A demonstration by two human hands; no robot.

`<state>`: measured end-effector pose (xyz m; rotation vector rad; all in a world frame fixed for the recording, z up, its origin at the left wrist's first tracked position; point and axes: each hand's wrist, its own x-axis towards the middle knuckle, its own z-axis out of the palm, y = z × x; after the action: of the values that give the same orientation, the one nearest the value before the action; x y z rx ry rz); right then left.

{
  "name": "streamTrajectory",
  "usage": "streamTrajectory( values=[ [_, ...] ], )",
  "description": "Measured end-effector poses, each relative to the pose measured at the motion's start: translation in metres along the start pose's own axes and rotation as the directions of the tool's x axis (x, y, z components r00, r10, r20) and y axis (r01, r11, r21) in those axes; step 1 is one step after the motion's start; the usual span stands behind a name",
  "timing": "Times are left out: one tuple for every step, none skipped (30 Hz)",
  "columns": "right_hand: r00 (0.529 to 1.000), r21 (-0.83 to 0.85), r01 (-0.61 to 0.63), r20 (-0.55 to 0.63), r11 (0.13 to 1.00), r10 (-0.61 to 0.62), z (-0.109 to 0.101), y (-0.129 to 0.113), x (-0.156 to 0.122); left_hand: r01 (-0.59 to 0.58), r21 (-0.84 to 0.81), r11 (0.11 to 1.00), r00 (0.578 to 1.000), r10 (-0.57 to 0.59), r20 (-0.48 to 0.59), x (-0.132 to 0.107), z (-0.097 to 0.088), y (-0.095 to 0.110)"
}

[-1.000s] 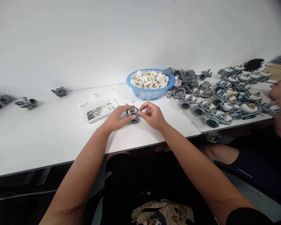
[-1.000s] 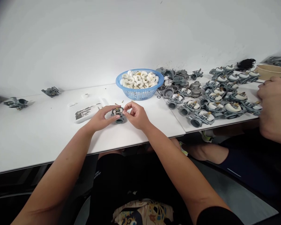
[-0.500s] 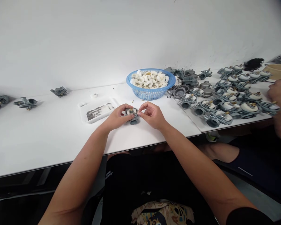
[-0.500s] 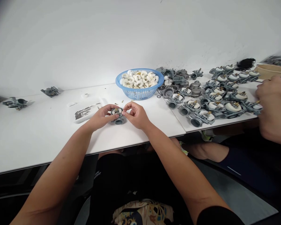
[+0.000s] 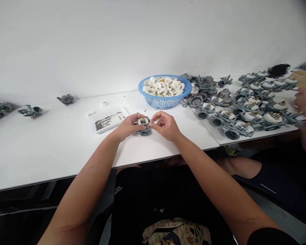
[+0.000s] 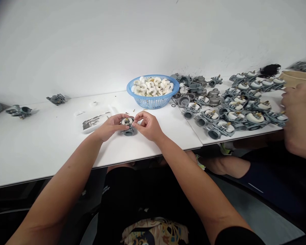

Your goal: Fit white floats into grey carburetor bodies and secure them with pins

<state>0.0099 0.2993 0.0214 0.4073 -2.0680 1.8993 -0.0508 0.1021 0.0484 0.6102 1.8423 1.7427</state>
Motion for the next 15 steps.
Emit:
streamTrajectory(
  values=[
    [1.0, 0.005, -0.006, -0.003, 1.0, 0.006, -0.0002, -0.0005, -0.0002, 0.003, -0.01, 1.0, 1.0, -0.002, 0.007, 0.0001, 0.0002, -0.0003],
    [1.0, 0.005, -0.014, -0.006, 1.0, 0.014, -0.0006, -0.001, -0.0004, 0.006, -0.016, 1.0, 1.0, -0.006, 0.01, 0.0003, 0.0002, -0.0008],
    [1.0, 0.003, -0.02, -0.007, 1.0, 0.02, -0.001, -0.0015, -0.0005, 0.009, -0.019, 1.0, 1.0, -0.009, 0.011, 0.0004, 0.0, -0.0014],
    [1.0, -0.002, -0.024, -0.009, 1.0, 0.024, -0.0014, -0.002, -0.0006, 0.01, -0.018, 1.0, 1.0, -0.01, 0.009, 0.0006, -0.0003, -0.0021],
    [1.0, -0.007, -0.024, -0.01, 1.0, 0.024, -0.0017, -0.0024, -0.0007, 0.01, -0.015, 1.0, 1.0, -0.01, 0.009, 0.0007, -0.0007, -0.0028],
    [1.0, -0.01, -0.022, -0.011, 1.0, 0.022, -0.0019, -0.0027, -0.0007, 0.008, -0.011, 1.0, 1.0, -0.008, 0.01, 0.0008, -0.0012, -0.0035],
    [1.0, -0.013, -0.02, -0.014, 1.0, 0.02, -0.002, -0.0028, -0.0006, 0.004, -0.007, 1.0, 1.0, -0.004, 0.011, 0.0009, -0.0016, -0.004],
    [1.0, -0.015, -0.02, -0.018, 1.0, 0.02, -0.0019, -0.0029, -0.0006, 0.001, -0.007, 1.0, 1.0, -0.001, 0.013, 0.001, -0.0018, -0.0042],
    [1.0, -0.018, -0.022, -0.022, 1.0, 0.022, -0.0018, -0.0029, -0.0006, -0.002, -0.008, 1.0, 1.0, 0.002, 0.015, 0.001, -0.0018, -0.0041],
    [0.999, -0.022, -0.026, -0.027, 0.999, 0.025, -0.0017, -0.0028, -0.0007, -0.001, -0.01, 1.0, 1.0, 0.001, 0.016, 0.0009, -0.0017, -0.0037],
    [0.999, -0.028, -0.029, -0.033, 0.999, 0.028, -0.0016, -0.0028, -0.0009, 0.002, -0.013, 1.0, 1.0, -0.002, 0.018, 0.0007, -0.0013, -0.003],
    [0.999, -0.036, -0.028, -0.041, 0.999, 0.026, -0.0015, -0.0029, -0.0013, 0.006, -0.015, 1.0, 1.0, -0.006, 0.019, 0.0003, -0.0007, -0.0019],
    [0.999, -0.046, -0.022, -0.05, 0.999, 0.019, -0.0014, -0.003, -0.0018, 0.01, -0.016, 1.0, 1.0, -0.01, 0.019, -0.0002, -0.0001, -0.0007],
    [0.998, -0.059, -0.012, -0.058, 0.998, 0.008, -0.0014, -0.0033, -0.0024, 0.014, -0.013, 1.0, 1.0, -0.013, 0.019, -0.0009, 0.0005, 0.0005],
    [0.998, -0.075, 0.001, -0.066, 0.997, -0.006, -0.0014, -0.0037, -0.0029, 0.015, -0.008, 1.0, 1.0, -0.015, 0.016, -0.0017, 0.0011, 0.0017]
  ],
)
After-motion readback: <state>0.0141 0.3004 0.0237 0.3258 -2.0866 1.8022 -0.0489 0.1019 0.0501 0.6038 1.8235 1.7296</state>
